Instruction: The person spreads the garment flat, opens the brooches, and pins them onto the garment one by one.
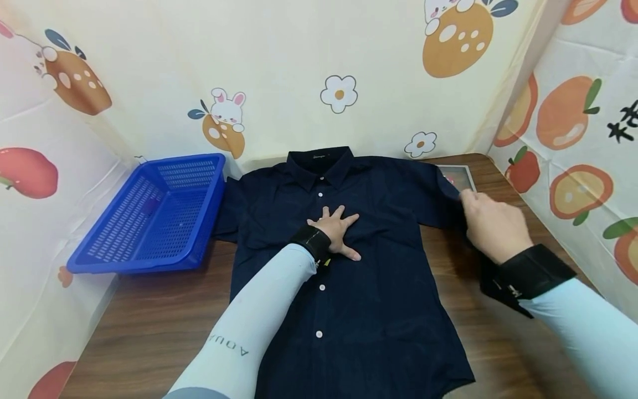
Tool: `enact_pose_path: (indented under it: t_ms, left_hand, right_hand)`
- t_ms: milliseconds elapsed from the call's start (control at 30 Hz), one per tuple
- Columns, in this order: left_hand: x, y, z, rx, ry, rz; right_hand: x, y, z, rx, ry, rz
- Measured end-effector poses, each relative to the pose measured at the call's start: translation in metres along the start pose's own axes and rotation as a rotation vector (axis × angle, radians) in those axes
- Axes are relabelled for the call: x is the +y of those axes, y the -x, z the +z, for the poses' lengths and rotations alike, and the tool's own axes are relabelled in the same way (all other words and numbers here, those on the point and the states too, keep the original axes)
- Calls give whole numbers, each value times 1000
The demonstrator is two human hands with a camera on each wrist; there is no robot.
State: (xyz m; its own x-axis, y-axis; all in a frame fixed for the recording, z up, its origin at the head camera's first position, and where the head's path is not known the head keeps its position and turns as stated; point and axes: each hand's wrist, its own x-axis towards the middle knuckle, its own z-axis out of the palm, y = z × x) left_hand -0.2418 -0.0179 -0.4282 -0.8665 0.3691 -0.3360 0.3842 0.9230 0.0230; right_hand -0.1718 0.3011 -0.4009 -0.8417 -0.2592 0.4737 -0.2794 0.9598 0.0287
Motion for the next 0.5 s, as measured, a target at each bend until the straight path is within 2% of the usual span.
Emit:
enact_pose_path:
  t_ms: [67, 167, 233, 333, 400, 500]
  left_hand:
    - [0, 2, 0, 14, -1, 7]
    - [1, 4, 0, 18, 5, 15]
    - [1, 4, 0, 8, 6, 14]
    - [2, 4, 0, 8, 8, 11]
    - [2, 4, 0, 11, 7, 11]
    - [1, 5, -1, 24, 9, 11]
  right_hand:
    - [-12, 5, 2, -43, -45, -56]
    - [-24, 13, 5, -159, -166, -127]
    - [-27, 19, 4, -241, -263, -145]
    - [-26, 27, 0, -304, -367, -138]
    - [-21, 32, -5, -301, -387, -114]
    - [-5, 36, -11, -298, -378, -33]
